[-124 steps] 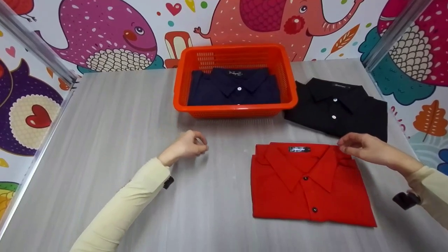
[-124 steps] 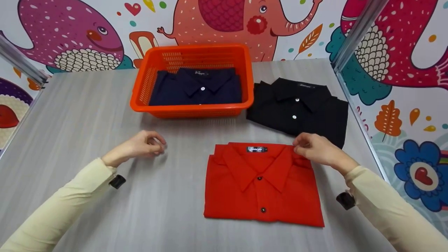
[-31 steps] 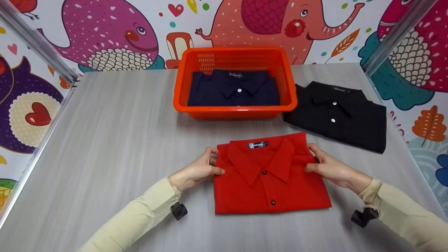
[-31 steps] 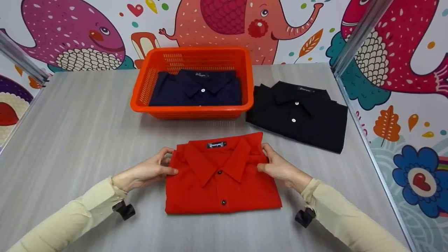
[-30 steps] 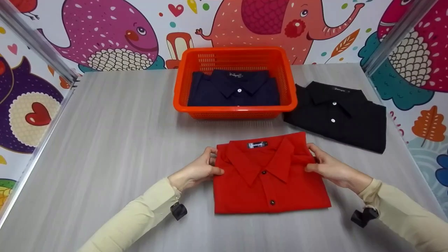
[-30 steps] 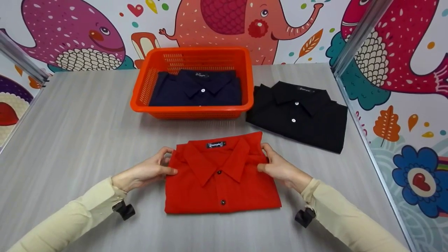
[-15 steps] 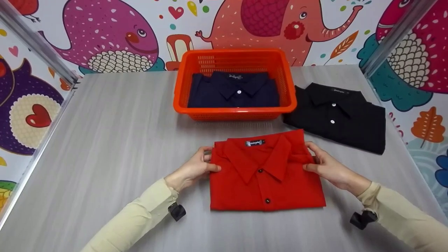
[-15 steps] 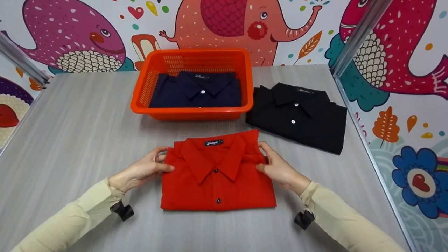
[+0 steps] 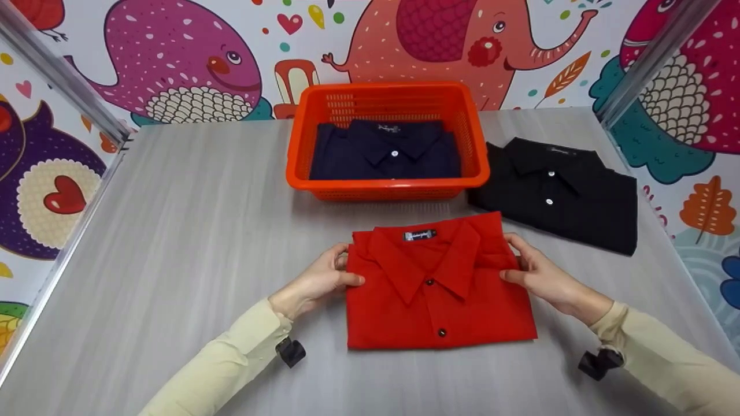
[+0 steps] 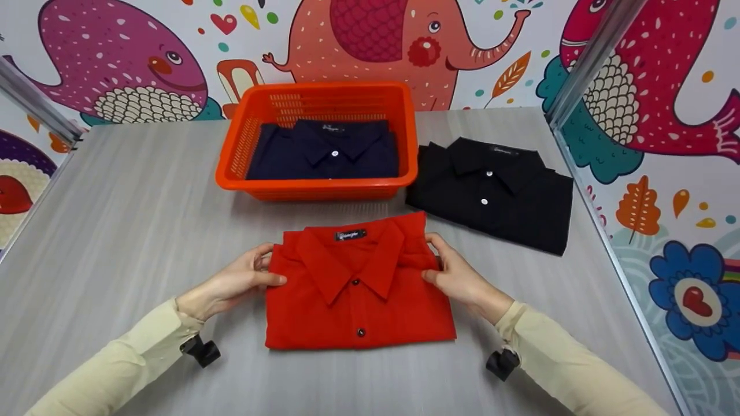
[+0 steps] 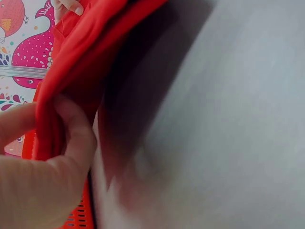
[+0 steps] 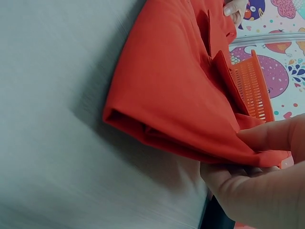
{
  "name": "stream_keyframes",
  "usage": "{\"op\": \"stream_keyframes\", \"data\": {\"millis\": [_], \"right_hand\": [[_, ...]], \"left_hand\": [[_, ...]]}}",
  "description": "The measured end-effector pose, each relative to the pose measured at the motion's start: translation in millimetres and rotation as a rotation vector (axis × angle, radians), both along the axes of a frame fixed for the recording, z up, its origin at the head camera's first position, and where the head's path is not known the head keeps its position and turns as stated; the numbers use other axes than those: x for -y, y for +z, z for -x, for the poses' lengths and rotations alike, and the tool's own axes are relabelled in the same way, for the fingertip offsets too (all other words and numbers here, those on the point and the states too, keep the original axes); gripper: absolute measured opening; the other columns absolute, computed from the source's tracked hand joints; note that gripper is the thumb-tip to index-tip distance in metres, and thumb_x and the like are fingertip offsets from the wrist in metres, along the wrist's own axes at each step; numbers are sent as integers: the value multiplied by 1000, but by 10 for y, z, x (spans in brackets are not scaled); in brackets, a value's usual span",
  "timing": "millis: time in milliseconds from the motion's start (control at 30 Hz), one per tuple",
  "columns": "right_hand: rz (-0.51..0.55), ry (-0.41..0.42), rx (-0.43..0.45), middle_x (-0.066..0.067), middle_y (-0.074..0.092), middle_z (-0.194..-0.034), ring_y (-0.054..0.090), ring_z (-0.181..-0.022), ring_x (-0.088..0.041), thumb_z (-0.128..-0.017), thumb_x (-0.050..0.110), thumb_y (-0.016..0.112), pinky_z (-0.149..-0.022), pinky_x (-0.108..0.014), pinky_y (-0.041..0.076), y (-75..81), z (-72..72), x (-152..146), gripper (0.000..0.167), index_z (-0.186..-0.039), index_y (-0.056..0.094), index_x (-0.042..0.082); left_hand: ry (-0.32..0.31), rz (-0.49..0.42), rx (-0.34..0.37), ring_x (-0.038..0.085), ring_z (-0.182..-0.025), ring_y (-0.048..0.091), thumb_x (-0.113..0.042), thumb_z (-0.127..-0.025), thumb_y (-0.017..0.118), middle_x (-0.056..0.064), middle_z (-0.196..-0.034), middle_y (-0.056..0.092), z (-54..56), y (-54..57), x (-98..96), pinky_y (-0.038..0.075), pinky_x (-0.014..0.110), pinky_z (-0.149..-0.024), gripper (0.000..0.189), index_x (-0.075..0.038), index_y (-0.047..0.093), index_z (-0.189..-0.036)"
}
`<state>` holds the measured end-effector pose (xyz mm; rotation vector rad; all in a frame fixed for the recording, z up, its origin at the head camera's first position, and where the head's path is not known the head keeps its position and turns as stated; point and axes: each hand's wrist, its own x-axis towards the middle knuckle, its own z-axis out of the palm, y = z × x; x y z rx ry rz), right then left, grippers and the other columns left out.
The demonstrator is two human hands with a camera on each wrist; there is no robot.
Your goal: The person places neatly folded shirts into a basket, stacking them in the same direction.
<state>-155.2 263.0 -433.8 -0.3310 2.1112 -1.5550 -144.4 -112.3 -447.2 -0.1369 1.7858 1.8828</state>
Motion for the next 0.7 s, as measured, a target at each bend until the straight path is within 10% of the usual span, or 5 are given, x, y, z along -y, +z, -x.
{"op": "stream_keyframes", "data": {"millis": [700], "right_hand": [[-4,-46,-125,-20,60,-107,58,-89,-18,-89,-12,50,-76,-26,48,109,59,72,52,-137,31,-3]], "left_hand": [[-66,-56,-125,16,-74,58,14,-80,60,9,-89,60,36,32,96,47,24,-63,57,-9,38,-127]]}}
